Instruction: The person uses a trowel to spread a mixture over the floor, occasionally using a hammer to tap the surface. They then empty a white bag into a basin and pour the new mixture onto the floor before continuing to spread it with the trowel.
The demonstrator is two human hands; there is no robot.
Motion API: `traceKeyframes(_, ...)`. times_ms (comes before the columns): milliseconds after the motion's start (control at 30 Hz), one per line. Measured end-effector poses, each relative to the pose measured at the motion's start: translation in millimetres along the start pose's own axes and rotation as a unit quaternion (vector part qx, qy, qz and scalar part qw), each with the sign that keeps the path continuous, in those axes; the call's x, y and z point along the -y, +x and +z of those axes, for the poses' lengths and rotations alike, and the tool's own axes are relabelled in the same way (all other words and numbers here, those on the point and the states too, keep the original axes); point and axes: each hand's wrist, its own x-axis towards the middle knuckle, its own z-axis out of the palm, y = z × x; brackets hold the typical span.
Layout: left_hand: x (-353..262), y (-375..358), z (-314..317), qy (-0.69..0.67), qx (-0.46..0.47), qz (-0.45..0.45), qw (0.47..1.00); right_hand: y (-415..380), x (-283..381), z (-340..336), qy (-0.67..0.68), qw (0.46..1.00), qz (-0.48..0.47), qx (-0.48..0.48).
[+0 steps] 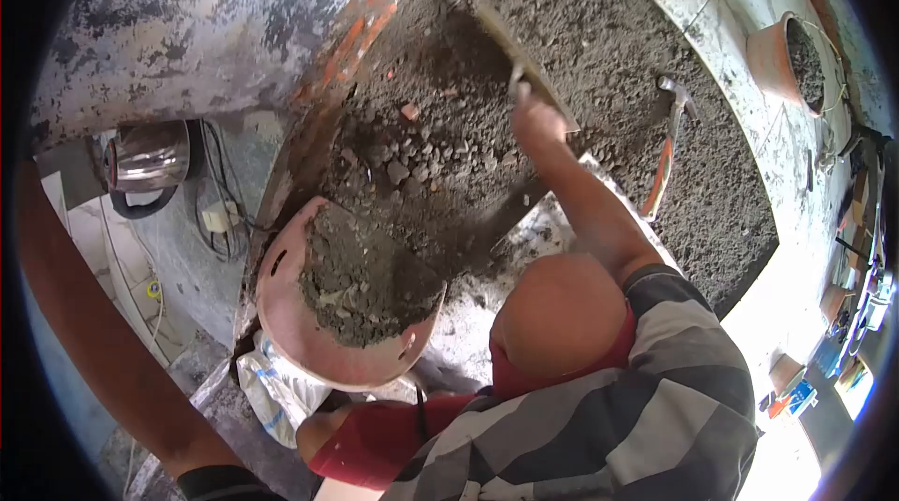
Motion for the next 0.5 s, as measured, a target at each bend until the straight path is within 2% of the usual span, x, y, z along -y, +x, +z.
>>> traceKeyframes(67, -2.4, -3.0, 1.9, 0.006, 0.008, -0.006, 1.0, -37.4, 39.8, 12.4, 0.082, 0.989, -0.103, 0.069)
traceKeyframes(133, -4.4, -4.5, 1.7, 0.01, 0.01, -0.012, 1.0, -67.1, 70.8, 9.2, 0.123, 0.969, -0.149, 0.151)
traceKeyframes(233, -8.1, -3.0, 0.9, 0.006, 0.008, -0.017, 1.0, -92.9, 89.5, 42.6, 0.144, 0.953, -0.246, 0.099)
traceKeyframes(267, -10.2, -2.9, 1.0, 0.001, 0.008, -0.018, 1.0, -94.6, 89.9, 19.8, 0.154, 0.95, -0.238, 0.128)
traceKeyframes(367, -10.3, -10.0, -3.0, 0.007, 0.013, -0.041, 0.999, -70.7, 82.3, 14.8, 0.164, 0.968, -0.171, 0.086)
traceKeyframes(467, -18.0, -21.6, -7.5, -0.004, 0.009, -0.084, 0.996, -66.8, 85.3, 26.0, 0.158, 0.971, -0.158, 0.081)
traceKeyframes(500, -21.8, -28.0, -9.2, -0.014, 0.008, -0.105, 0.994, -78.1, 88.1, 26.9, 0.154, 0.966, -0.184, 0.094)
